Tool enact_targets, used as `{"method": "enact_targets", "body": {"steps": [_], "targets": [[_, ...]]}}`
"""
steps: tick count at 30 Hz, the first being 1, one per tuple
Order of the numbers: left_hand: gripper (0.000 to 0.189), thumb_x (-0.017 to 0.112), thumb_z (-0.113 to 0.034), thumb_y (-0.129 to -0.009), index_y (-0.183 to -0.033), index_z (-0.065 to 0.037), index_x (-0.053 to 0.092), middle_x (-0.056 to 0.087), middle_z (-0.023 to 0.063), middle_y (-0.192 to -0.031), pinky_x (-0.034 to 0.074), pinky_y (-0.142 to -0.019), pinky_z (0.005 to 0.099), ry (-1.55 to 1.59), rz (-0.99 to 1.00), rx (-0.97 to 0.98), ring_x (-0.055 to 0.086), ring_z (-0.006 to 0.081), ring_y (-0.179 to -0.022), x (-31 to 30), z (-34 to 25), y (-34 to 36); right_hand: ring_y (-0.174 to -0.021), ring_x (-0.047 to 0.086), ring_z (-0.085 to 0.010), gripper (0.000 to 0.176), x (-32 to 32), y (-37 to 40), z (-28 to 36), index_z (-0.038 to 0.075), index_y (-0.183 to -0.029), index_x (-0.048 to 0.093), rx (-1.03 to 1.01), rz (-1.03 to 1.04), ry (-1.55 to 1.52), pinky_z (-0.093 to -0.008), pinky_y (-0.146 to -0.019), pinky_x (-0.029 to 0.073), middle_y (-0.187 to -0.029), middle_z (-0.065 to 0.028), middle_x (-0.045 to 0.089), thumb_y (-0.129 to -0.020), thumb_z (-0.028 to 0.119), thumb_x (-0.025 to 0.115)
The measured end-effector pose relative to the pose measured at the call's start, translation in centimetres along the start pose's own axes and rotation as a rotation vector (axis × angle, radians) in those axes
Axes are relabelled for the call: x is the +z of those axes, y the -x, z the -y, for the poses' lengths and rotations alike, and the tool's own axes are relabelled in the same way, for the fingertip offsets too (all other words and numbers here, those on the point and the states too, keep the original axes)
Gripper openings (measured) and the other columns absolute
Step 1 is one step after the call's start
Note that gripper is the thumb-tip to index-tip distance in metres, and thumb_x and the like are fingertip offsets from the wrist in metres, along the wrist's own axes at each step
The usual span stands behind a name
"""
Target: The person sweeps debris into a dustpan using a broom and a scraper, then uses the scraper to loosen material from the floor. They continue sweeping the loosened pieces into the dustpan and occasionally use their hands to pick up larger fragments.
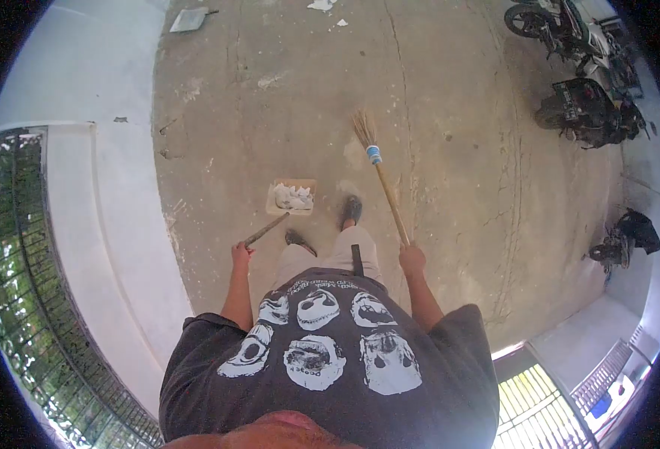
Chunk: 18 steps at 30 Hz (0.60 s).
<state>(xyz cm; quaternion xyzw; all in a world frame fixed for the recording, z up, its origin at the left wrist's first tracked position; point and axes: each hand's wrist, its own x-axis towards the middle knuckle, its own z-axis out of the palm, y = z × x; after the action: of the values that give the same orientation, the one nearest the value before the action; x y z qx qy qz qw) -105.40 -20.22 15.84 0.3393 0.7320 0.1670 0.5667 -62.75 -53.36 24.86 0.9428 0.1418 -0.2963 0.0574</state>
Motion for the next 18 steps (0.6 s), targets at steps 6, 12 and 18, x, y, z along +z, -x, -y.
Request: {"method": "enact_targets", "body": {"steps": [6, 12, 18], "targets": [[0.026, 0.046, -0.016, -0.086, -0.093, 0.008, 0.04, 0.052, 0.0133, -0.072, 0.053, -0.051, 0.0305, 0.052, 0.007, -0.026, 0.057, 0.019, -0.058, -7.0, 3.8, -2.7, -0.078, 0.06, -0.0381, 0.043, 4.3, 7.9, 4.3, 0.001, -0.091, 0.053, -0.193, 0.066, 0.117, -0.046, -0.068, 0.048, -0.081, -0.0226, 0.061, -0.08, 0.042, 0.053], [0.023, 0.049, -0.014, -0.085, -0.092, 0.007, 0.041, 0.053, 0.0129, -0.073, 0.052, -0.049, 0.0291, 0.011, -0.008, 0.02, 0.058, 0.019, -0.055, -14.7, 8.1, -4.5, -0.079, 0.059, -0.0387, 0.042, 5.3, 17.3, 6.4, -0.001, -0.093, 0.051, -0.173, 0.096, 0.149, -0.0474, -0.068, 0.047, -0.08, -0.0233, 0.06, -0.079, 0.039, 0.054], [0.023, 0.051, -0.015, -0.084, -0.091, 0.006, 0.043, 0.054, 0.0135, -0.075, 0.052, -0.049, 0.0289, -0.008, -0.057, 0.061, 0.058, 0.0188, -0.055, -22.0, 14.8, -5.3, -0.076, 0.057, -0.0422, 0.031, 9.1, 15.1, 17.1, 0.001, -0.095, 0.045, -0.598, -0.058, 0.037, -0.0502, -0.066, 0.046, -0.079, -0.0253, 0.059, -0.077, 0.026, 0.053]]}}
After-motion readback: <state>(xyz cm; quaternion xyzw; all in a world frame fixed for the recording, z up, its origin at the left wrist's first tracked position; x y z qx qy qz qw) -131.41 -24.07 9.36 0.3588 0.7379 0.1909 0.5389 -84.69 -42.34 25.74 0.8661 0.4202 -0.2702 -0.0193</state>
